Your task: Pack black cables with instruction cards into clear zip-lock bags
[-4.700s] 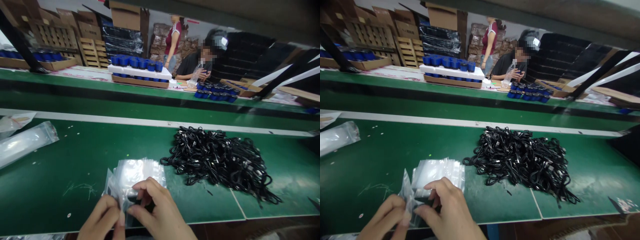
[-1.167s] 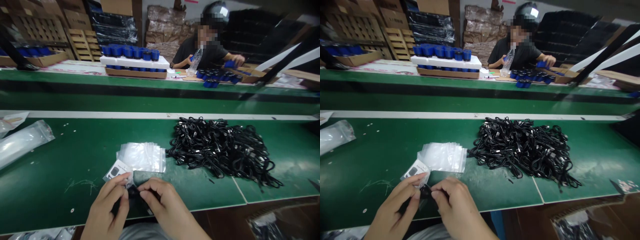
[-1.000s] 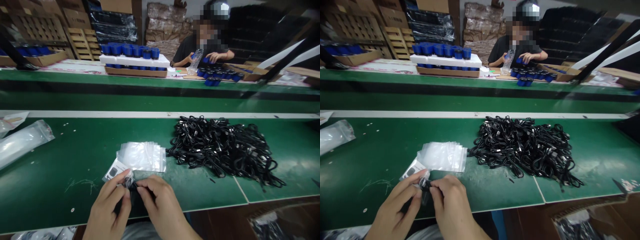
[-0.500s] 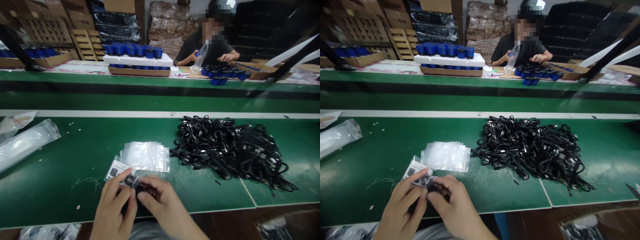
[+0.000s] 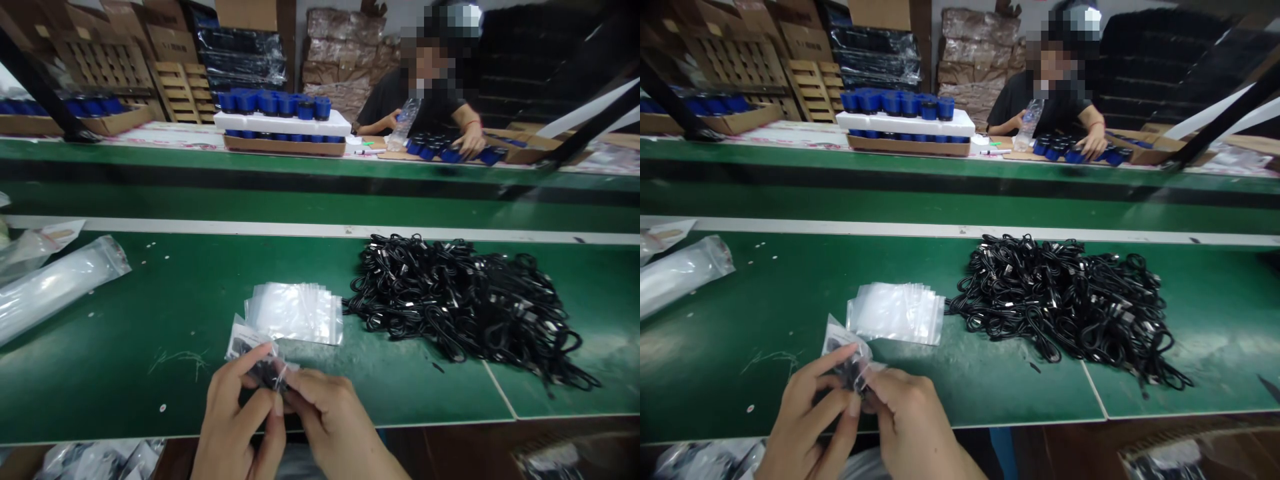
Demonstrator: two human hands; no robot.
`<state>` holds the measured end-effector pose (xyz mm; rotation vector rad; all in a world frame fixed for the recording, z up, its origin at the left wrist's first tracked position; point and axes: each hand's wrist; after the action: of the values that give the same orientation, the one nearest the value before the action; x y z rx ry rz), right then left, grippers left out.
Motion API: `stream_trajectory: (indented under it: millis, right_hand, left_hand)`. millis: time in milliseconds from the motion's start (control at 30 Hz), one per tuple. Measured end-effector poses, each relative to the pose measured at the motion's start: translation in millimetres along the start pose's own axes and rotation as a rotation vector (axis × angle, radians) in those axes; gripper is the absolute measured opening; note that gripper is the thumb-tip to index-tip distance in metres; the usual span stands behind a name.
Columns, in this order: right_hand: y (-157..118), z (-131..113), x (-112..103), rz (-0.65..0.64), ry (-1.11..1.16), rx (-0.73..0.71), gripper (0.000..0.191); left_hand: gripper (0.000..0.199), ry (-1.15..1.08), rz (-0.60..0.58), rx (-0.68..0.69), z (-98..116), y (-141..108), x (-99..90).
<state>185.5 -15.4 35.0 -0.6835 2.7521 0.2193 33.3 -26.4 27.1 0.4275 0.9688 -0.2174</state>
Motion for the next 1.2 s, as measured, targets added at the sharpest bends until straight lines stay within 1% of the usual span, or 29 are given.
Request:
stream_trajectory:
  millis: [33, 100, 167, 200, 233, 267, 333, 367, 400, 467, 500, 533, 567, 600, 633, 667, 700, 733, 767, 800, 833, 867, 900, 933, 967, 1000, 1033, 1133, 1200]
  right_hand:
    - [-0.2, 3.2, 3.8, 0.091, -0.05, 0.007, 0.028]
    - [-0.8, 9.5, 11.6, 0.325, -0.171, -0.006, 0.017]
    - [-0.8, 13.1, 16.0, 0.569, -0.269, -0.003, 0.013]
    - [-0.6, 13.5, 16.1, 0.646, -0.283, 0.017, 0.018]
    - [-0.2, 13.0, 14.5, 0.651, -0.263, 0.049, 0.023]
    - [0.2, 11.6, 11.5, 0.58, -0.211, 0.091, 0.023]
    - [1.0, 7.3, 2.8, 0.302, -0.069, 0.17, 0.013]
    - [1.4, 4.8, -1.8, 0.17, -0.019, 0.196, 0.014]
    - [1.6, 2.3, -5.9, 0.08, 0.004, 0.21, 0.017]
    - [2.3, -2.1, -11.5, 0.009, -0.017, 0.203, 0.018]
    - [2.7, -3.8, -12.8, -0.006, -0.04, 0.188, 0.018]
    - [3.1, -5.0, -13.2, -0.02, -0.05, 0.174, 0.019]
    - [3.5, -5.7, -13.2, -0.028, -0.044, 0.165, 0.02]
    - [3.7, -6.1, -13.1, -0.024, -0.025, 0.167, 0.021]
    - [3.7, -6.2, -13.2, -0.01, 0.009, 0.179, 0.02]
    - [3.3, -6.1, -13.8, 0.013, 0.061, 0.198, 0.017]
    - [2.5, -5.9, -15.0, 0.034, 0.133, 0.216, 0.012]
    - [1.2, -5.7, -16.8, 0.049, 0.212, 0.228, 0.005]
    - [-0.6, -5.6, -18.8, 0.056, 0.277, 0.234, 0.007]
    - [-2.6, -5.5, -20.9, 0.047, 0.308, 0.235, 0.018]
    - [-4.6, -5.5, -22.7, 0.033, 0.294, 0.233, 0.024]
    - [-6.5, -5.5, -24.0, 0.02, 0.246, 0.232, 0.024]
    - [-7.9, -5.5, -24.7, 0.021, 0.182, 0.232, 0.018]
    - [-8.7, -5.4, -24.9, 0.037, 0.121, 0.23, 0.008]
    - [-8.9, -5.5, -24.8, 0.064, 0.08, 0.224, 0.004]
    - [-8.6, -5.6, -24.5, 0.094, 0.06, 0.213, 0.012]
    - [-7.9, -5.8, -24.2, 0.122, 0.052, 0.203, 0.015]
    - [-5.1, -7.5, -25.3, 0.151, 0.047, 0.207, 0.014]
    - [-4.2, -9.1, -27.8, 0.149, 0.045, 0.225, 0.015]
  left_hand:
    - [0.022, -0.005, 0.02, 0.007, 2.7, -0.5, 1.5]
    - [0.024, -0.004, 0.05, 0.037, 8.4, -1.0, 4.6]
    - [0.024, -0.007, 0.079, 0.063, 13.5, -1.1, 6.8]
    - [0.024, -0.014, 0.09, 0.07, 15.3, -1.1, 7.1]
    - [0.023, -0.023, 0.098, 0.075, 16.3, -0.9, 6.8]
    - [0.023, -0.031, 0.098, 0.083, 16.1, -0.6, 5.6]
    - [0.019, -0.023, 0.071, 0.112, 11.6, 0.9, -0.2]
    - [0.012, -0.009, 0.041, 0.128, 7.4, 2.4, -4.7]
    - [0.006, 0.005, 0.005, 0.131, 2.2, 4.4, -10.2]
    - [0.044, 0.006, -0.088, 0.076, -8.8, 9.9, -22.3]
    - [0.06, -0.015, -0.154, 0.036, -13.5, 13.3, -28.2]
    - [0.065, -0.044, -0.235, 0.008, -16.9, 17.0, -33.5]
    - [0.059, -0.073, -0.315, -0.011, -18.8, 20.6, -37.9]
    - [0.045, -0.1, -0.392, -0.014, -19.1, 24.1, -41.1]
    - [0.027, -0.127, -0.445, -0.015, -18.2, 27.0, -43.1]
    - [0.012, -0.152, -0.467, -0.023, -16.4, 29.3, -44.0]
    - [0.01, -0.178, -0.464, -0.049, -14.3, 30.8, -43.7]
    - [0.018, -0.207, -0.441, -0.087, -12.2, 31.4, -42.6]
    - [0.023, -0.242, -0.414, -0.132, -10.6, 31.2, -40.7]
    - [0.027, -0.282, -0.386, -0.183, -9.5, 30.5, -38.5]
    - [0.029, -0.325, -0.356, -0.227, -9.0, 29.4, -36.1]
    - [0.03, -0.371, -0.33, -0.259, -8.8, 28.2, -33.8]
    - [0.03, -0.417, -0.308, -0.276, -8.8, 27.1, -31.8]
    - [0.028, -0.46, -0.288, -0.288, -8.6, 26.1, -30.2]
    - [0.028, -0.5, -0.273, -0.3, -8.1, 25.5, -29.3]
    - [0.028, -0.539, -0.261, -0.317, -7.1, 25.1, -28.9]
    - [0.028, -0.576, -0.254, -0.345, -5.7, 25.1, -29.2]
    - [0.024, -0.685, -0.222, -0.434, -0.4, 26.0, -32.3]
    - [0.021, -0.735, -0.212, -0.458, 1.5, 26.7, -34.9]
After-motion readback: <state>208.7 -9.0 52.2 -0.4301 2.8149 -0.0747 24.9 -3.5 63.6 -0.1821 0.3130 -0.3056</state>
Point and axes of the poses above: each hand's wrist, its own y-axis towards the middle knuckle, its own x-axis out of the palm, z = x × y, and after that the axes turned 10 degrees about -z, right-handed
